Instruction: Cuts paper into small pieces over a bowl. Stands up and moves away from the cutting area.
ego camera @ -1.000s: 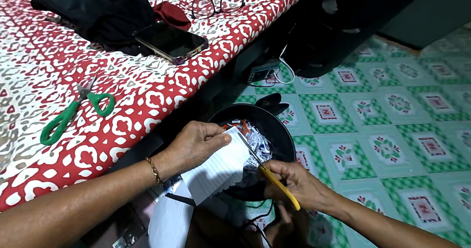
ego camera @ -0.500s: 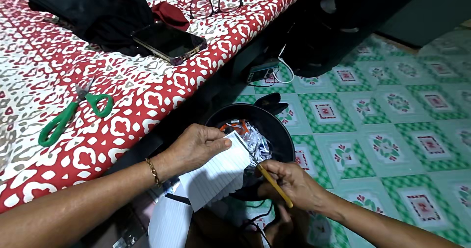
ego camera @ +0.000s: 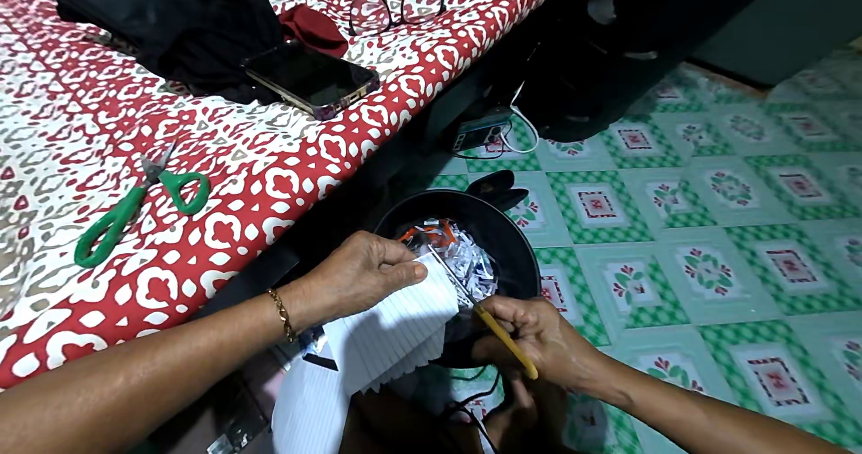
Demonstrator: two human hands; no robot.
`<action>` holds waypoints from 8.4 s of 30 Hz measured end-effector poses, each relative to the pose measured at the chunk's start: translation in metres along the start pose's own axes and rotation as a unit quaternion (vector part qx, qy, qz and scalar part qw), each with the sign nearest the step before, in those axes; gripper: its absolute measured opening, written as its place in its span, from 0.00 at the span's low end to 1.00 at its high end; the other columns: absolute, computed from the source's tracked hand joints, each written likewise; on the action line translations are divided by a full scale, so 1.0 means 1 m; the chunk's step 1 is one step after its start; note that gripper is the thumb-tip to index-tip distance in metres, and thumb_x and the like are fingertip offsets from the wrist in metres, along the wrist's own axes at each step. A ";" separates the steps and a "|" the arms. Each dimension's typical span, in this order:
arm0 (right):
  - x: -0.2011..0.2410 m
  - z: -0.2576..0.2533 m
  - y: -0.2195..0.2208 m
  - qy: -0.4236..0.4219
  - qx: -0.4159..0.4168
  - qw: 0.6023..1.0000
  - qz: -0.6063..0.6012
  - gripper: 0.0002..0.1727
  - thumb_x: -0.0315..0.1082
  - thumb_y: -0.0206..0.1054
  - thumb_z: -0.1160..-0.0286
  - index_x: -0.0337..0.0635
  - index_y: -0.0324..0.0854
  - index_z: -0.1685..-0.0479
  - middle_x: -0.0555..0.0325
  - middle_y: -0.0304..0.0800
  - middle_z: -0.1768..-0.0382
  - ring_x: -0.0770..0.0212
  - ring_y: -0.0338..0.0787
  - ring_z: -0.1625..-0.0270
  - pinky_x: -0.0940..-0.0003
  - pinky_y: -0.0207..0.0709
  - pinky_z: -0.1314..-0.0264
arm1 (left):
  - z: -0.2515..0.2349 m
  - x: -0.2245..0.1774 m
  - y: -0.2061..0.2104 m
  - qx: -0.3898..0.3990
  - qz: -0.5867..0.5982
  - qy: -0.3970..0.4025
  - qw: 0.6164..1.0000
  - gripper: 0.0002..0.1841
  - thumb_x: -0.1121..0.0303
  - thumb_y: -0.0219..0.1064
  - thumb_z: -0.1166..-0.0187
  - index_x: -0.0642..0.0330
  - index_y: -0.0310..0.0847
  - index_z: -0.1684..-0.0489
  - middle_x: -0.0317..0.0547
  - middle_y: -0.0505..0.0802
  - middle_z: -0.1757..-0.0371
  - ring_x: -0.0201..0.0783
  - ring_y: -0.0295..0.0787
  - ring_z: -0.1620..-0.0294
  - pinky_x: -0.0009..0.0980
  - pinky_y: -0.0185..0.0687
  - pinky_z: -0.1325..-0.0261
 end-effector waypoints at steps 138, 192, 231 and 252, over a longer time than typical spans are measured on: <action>0.008 -0.002 -0.013 0.078 0.036 0.994 0.074 0.19 0.45 0.75 0.33 0.39 0.83 0.55 0.80 0.74 0.82 0.89 0.72 0.79 0.91 0.66 0.74 | 0.000 0.001 -0.004 -0.130 0.035 0.029 0.990 0.09 0.72 0.67 0.17 0.61 0.89 0.70 0.33 0.88 0.81 0.18 0.80 0.82 0.14 0.75 0.76; 0.006 -0.005 -0.002 0.051 0.046 0.985 0.158 0.20 0.44 0.74 0.30 0.33 0.84 0.55 0.63 0.79 0.79 0.78 0.73 0.78 0.82 0.67 0.73 | 0.000 0.001 -0.001 -0.013 0.043 -0.072 0.996 0.16 0.74 0.67 0.18 0.58 0.84 0.83 0.28 0.78 0.88 0.17 0.65 0.88 0.13 0.59 0.83; 0.006 0.011 -0.025 0.124 0.100 0.985 0.061 0.16 0.46 0.72 0.33 0.43 0.82 0.57 0.81 0.76 0.80 0.90 0.74 0.78 0.91 0.66 0.75 | 0.000 -0.001 -0.007 -0.134 0.066 0.002 0.989 0.08 0.72 0.67 0.17 0.62 0.88 0.68 0.35 0.89 0.80 0.20 0.82 0.82 0.15 0.78 0.77; 0.009 0.000 -0.010 0.058 0.030 0.997 0.047 0.12 0.39 0.74 0.32 0.40 0.83 0.59 0.79 0.76 0.83 0.89 0.75 0.81 0.91 0.69 0.77 | 0.000 0.000 -0.006 -0.103 0.008 0.056 0.993 0.09 0.72 0.68 0.18 0.60 0.89 0.70 0.32 0.87 0.81 0.17 0.79 0.82 0.13 0.74 0.77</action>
Point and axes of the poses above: each hand's wrist, its own z-axis away from the middle knuckle, its own y-axis out of the palm, x = y × z, the point moved 3 cm from there along -z, towards the middle knuckle
